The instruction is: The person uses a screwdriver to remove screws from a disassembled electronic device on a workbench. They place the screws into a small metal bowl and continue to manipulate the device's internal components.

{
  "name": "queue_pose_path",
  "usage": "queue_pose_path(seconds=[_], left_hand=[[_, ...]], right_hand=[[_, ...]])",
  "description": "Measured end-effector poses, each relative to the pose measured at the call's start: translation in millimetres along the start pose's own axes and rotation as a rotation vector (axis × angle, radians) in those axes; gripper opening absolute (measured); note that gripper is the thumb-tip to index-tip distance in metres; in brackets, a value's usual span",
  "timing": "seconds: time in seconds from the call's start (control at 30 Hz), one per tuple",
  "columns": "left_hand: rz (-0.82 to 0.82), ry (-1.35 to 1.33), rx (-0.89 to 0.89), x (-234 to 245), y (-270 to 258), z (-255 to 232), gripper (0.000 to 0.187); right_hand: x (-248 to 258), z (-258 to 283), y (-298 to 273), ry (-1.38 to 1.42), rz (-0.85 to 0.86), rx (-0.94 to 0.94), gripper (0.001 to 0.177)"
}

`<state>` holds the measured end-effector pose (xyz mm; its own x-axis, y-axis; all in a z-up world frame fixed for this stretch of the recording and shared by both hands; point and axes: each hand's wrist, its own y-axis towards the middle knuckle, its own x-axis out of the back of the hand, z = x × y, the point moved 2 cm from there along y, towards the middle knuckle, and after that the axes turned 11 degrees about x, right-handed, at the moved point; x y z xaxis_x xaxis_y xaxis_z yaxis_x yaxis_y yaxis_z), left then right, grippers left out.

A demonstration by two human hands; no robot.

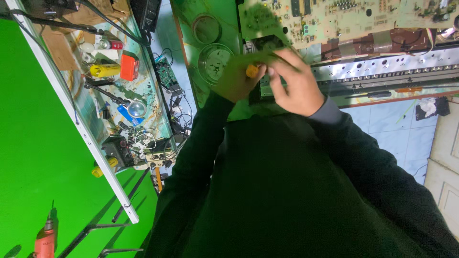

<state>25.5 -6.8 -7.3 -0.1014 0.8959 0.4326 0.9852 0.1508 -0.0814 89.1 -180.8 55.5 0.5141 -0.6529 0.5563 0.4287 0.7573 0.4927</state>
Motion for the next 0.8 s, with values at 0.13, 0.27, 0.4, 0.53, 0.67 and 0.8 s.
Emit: queue_pose_path(seconds=[0.13,0.27,0.4,0.53,0.67,0.8], left_hand=[[-0.057,-0.092,0.002,-14.7,-7.5,16.1,0.023],[-0.236,0.018,-0.060,-31.1,18.2,34.8,0.024],[-0.394,0.525,-0.388,-41.0,24.3,32.7,0.016],[-0.340,0.346,-0.062,-47.0,23.5,16.6,0.045],[-0.150,0.241,-0.099,-44.5,21.0,0.5,0.058],[-0.270,0.299,-0.288,-24.9,10.2,3.6,0.078]], right_hand=[[-8.2,-16.8,-15.8,0.027,-0.081,-0.218,0.019],[-36.0,-48.6,-39.0,0.476,-0.177,-0.560,0.025],[-71.9,-90.3,-78.6,0.194,0.071,-0.346,0.036],[-135.6,-142.8,-108.0,1.201,-0.595,-0.811,0.050],[-195.6,-118.1,-53.8,3.020,-1.338,0.387,0.041],[-205.1,-95.0,-18.8,3.632,-0.537,1.236,0.052]])
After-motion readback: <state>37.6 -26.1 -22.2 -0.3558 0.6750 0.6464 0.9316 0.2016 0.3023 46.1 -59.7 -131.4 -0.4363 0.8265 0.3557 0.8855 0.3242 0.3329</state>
